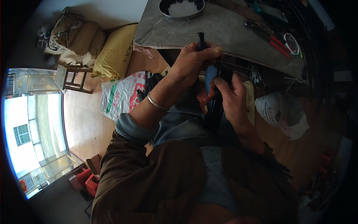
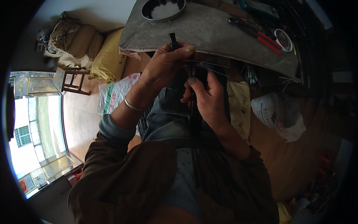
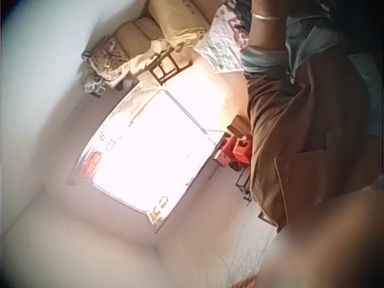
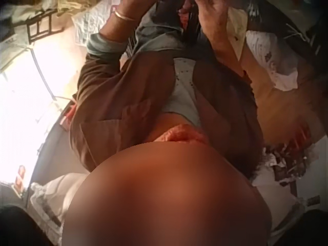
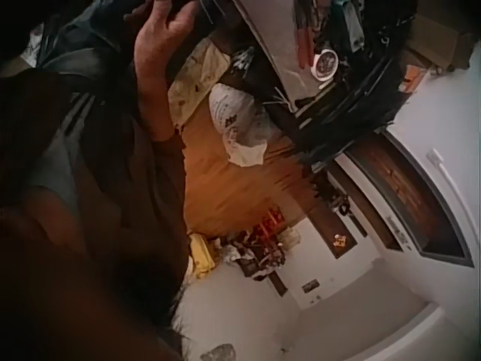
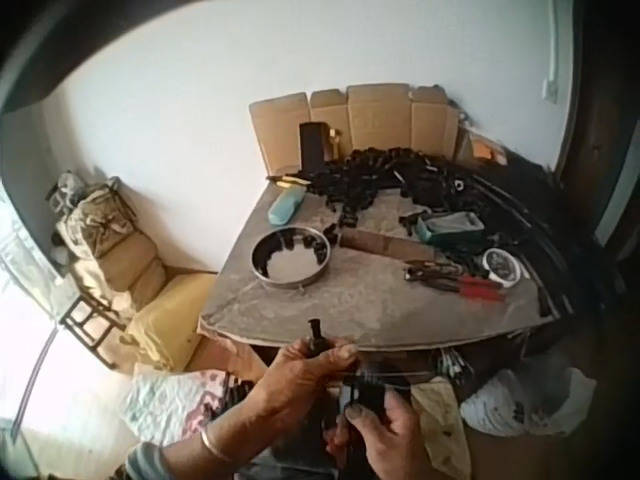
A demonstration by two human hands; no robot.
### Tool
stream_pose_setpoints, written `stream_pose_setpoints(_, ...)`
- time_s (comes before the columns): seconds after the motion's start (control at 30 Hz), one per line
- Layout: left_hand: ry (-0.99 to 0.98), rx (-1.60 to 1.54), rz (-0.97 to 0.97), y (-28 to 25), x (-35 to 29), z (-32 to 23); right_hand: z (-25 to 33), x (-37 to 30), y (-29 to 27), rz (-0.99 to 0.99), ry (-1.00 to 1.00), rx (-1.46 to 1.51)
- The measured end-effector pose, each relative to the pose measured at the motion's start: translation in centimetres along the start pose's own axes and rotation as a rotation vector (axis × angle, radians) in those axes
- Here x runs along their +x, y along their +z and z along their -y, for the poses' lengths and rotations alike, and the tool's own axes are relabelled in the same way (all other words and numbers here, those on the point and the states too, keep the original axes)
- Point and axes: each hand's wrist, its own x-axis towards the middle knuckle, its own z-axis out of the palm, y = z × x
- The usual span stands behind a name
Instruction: Assembling umbrella ribs and components by inserting them into plastic fittings and using pliers to secure parts.
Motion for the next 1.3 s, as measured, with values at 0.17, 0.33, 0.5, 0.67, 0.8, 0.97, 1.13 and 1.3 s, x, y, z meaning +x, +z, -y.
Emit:
stream_pose_setpoints(0.17,-0.008,0.132,-0.001,-0.8,-1.2,-0.8,-0.2,0.1,-0.5,-0.045,0.045,0.061)
stream_pose_setpoints(0.33,0.046,0.402,-0.025,0.3,-3.1,0.2,-0.3,0.3,-1.2,-0.007,0.032,0.073)
stream_pose_setpoints(0.5,0.076,0.38,-0.101,1.5,-3.4,0.3,-0.5,0.2,-1.3,-0.069,-0.087,-0.105)
stream_pose_setpoints(0.67,0.045,0.158,-0.108,1.7,-3.6,1.3,-0.4,0.8,-2.8,-0.01,-0.169,-0.424)
stream_pose_setpoints(0.8,0.052,0.065,-0.122,2.1,-3.7,1.7,-0.5,1.1,-3.3,0.057,0.036,-0.274)
stream_pose_setpoints(0.97,0.032,-0.048,-0.077,1.8,-4.0,2.3,-0.7,1.1,-3.2,0.057,0.124,-0.065)
stream_pose_setpoints(1.13,0.132,0.023,-0.111,1.8,-3.9,3.1,-0.4,1.4,-3.5,0.083,0.256,0.029)
stream_pose_setpoints(1.3,0.165,0.022,-0.108,1.7,-3.9,3.2,-0.5,1.6,-3.9,0.109,0.304,0.039)
